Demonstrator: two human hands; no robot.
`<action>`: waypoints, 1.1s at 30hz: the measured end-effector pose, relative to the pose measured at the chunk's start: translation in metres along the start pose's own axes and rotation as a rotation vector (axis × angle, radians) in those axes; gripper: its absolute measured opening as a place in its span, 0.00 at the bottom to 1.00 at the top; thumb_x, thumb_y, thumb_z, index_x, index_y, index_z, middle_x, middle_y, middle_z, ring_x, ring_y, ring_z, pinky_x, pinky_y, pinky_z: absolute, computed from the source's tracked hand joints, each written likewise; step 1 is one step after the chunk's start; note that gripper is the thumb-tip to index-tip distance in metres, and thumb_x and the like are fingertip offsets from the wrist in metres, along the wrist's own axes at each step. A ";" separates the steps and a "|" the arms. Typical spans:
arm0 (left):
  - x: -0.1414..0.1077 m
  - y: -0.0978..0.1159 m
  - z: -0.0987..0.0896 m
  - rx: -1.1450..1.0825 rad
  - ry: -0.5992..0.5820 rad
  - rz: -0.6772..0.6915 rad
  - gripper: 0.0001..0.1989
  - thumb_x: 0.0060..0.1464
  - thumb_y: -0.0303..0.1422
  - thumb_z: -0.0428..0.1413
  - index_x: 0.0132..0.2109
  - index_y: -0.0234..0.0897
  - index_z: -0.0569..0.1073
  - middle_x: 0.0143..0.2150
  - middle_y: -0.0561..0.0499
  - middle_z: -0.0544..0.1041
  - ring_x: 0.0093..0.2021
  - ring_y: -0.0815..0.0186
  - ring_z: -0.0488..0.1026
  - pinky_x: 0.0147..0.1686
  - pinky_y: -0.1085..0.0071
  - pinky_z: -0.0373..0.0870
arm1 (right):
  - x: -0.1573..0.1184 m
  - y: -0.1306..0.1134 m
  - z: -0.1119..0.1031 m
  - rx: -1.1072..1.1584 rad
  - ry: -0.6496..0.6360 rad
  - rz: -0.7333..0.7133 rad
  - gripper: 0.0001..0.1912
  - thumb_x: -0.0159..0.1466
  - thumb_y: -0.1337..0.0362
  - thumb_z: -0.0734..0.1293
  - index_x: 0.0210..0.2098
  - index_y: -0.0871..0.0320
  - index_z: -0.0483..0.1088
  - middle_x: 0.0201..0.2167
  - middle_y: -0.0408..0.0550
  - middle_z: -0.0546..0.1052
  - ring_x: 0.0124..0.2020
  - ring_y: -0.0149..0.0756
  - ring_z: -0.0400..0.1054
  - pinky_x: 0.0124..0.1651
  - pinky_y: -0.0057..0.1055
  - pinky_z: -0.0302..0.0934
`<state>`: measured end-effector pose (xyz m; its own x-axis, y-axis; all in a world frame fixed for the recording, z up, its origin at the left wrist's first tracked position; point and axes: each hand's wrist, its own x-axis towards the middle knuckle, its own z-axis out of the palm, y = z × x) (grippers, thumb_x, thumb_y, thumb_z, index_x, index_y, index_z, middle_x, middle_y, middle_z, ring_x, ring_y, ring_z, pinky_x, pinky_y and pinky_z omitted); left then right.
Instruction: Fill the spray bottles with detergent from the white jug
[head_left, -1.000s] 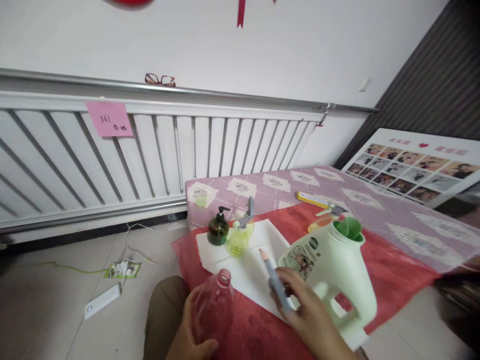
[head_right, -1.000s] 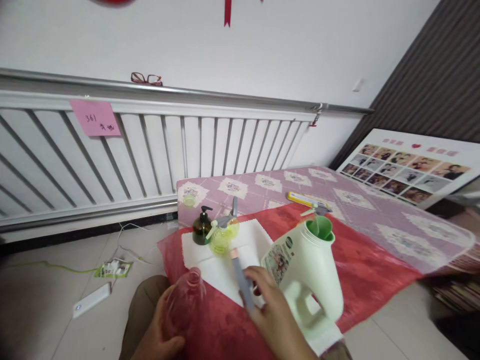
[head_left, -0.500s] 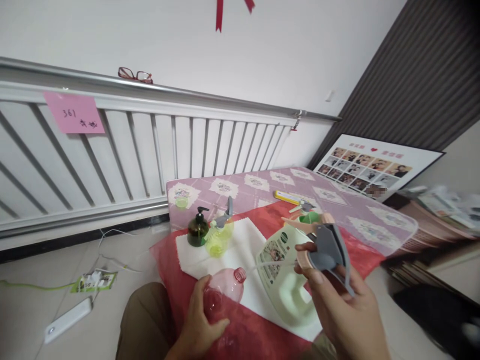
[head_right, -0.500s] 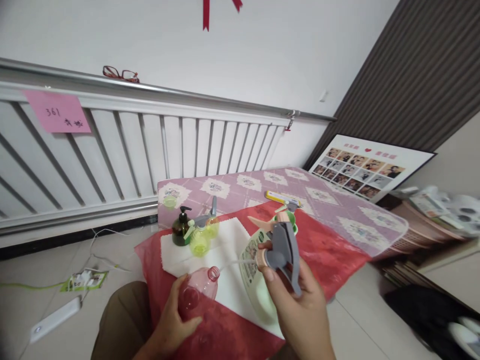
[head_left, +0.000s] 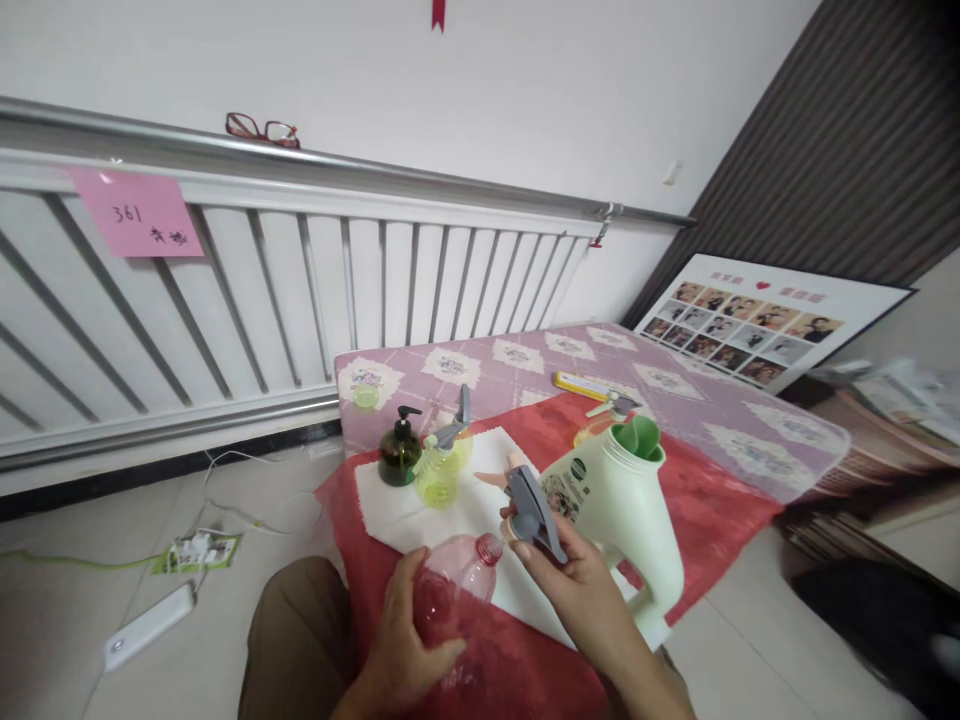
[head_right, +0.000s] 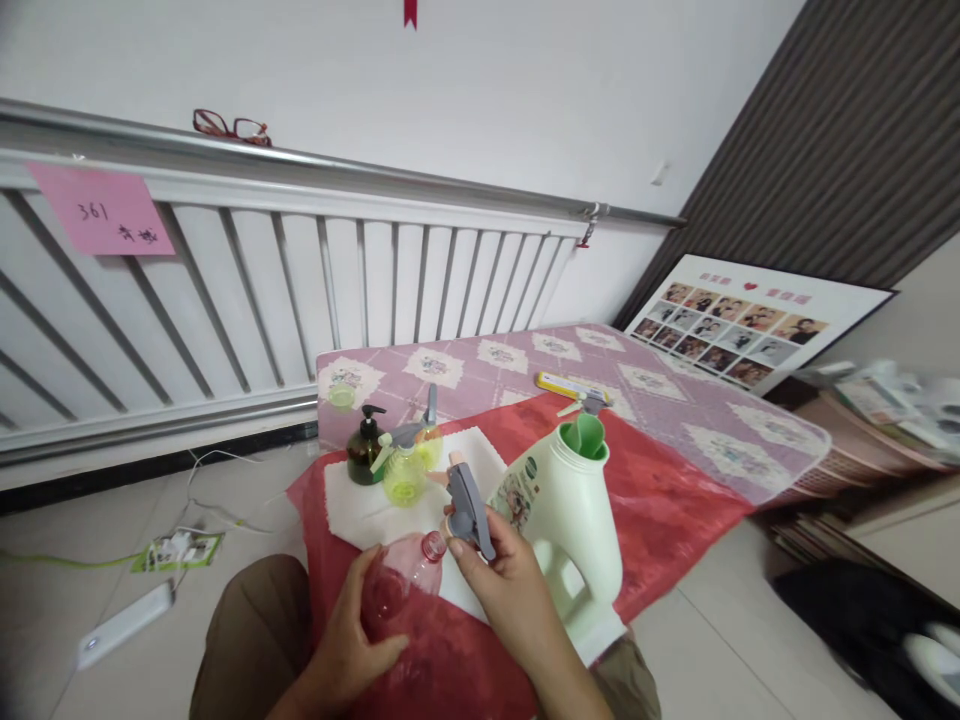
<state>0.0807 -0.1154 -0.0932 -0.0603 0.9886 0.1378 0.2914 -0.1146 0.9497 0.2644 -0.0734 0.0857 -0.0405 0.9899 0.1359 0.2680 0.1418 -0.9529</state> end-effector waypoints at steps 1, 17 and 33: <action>0.000 0.000 0.000 0.006 -0.003 0.006 0.47 0.35 0.26 0.62 0.63 0.39 0.51 0.64 0.40 0.59 0.64 0.50 0.56 0.64 0.49 0.51 | 0.000 0.005 0.002 0.018 -0.026 0.013 0.18 0.56 0.51 0.70 0.42 0.54 0.75 0.40 0.48 0.81 0.42 0.43 0.74 0.46 0.36 0.67; 0.000 0.001 -0.004 0.036 -0.051 0.000 0.47 0.35 0.26 0.62 0.63 0.39 0.52 0.64 0.40 0.59 0.65 0.49 0.56 0.64 0.48 0.52 | 0.005 0.036 -0.001 0.088 -0.117 0.080 0.18 0.58 0.54 0.69 0.46 0.52 0.73 0.47 0.50 0.79 0.50 0.44 0.71 0.56 0.41 0.62; 0.001 0.003 -0.002 0.038 -0.038 0.018 0.46 0.35 0.25 0.62 0.62 0.39 0.54 0.61 0.40 0.62 0.63 0.49 0.58 0.63 0.48 0.53 | 0.005 0.041 0.003 0.042 -0.181 0.081 0.17 0.59 0.53 0.69 0.44 0.53 0.74 0.44 0.49 0.79 0.46 0.43 0.72 0.53 0.41 0.63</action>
<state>0.0791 -0.1147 -0.0896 -0.0184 0.9895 0.1433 0.3283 -0.1294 0.9357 0.2722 -0.0626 0.0464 -0.1940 0.9809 0.0106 0.2373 0.0574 -0.9697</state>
